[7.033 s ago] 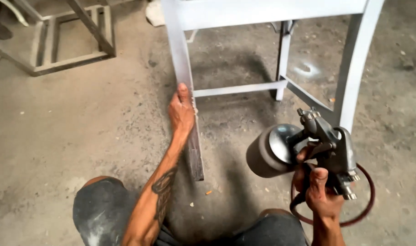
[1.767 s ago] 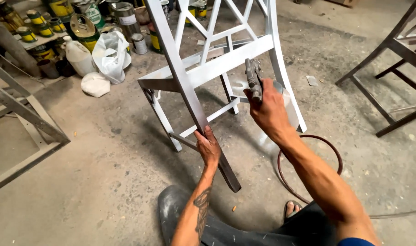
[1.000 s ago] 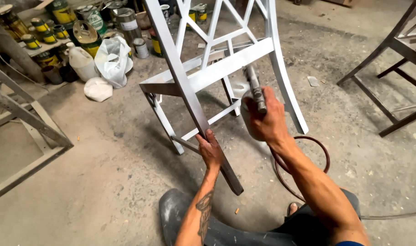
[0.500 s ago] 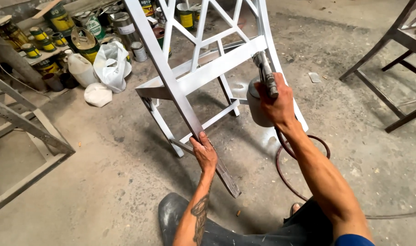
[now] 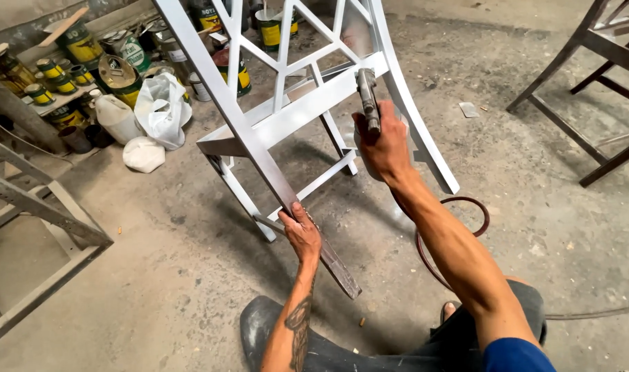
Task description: Spray painting a wooden chair frame with white paint using a pneumatic spray gun
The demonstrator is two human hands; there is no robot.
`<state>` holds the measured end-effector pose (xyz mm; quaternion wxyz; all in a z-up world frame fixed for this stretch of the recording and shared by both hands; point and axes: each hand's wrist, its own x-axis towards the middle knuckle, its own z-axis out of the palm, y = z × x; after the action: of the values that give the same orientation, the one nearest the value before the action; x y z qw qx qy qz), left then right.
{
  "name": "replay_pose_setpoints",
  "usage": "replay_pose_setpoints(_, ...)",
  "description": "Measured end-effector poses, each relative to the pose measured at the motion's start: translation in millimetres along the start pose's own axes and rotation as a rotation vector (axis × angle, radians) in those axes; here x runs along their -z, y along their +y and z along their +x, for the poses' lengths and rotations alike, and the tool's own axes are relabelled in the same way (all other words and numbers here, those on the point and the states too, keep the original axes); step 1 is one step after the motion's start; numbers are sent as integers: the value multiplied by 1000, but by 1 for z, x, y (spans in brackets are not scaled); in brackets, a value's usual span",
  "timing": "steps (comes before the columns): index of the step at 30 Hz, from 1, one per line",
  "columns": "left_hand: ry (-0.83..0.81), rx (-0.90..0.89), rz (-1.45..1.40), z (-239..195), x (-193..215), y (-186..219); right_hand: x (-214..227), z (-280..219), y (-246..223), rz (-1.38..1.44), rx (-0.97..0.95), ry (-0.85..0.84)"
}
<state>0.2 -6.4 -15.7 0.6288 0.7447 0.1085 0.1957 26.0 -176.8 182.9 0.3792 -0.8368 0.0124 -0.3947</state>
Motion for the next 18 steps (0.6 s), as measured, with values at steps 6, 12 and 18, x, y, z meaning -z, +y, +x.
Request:
replay_pose_setpoints(6, -6, 1, 11, 2, -2, -9, 1, -4, 2, -30, -93, -55)
replay_pose_setpoints(12, 2, -17, -62, 1, -4, -9, 18, -4, -3, -84, -14, -23)
replay_pose_setpoints(18, 31, -38, -42, -4, -3, -8, 17, 8, -15, 4, 43, -11)
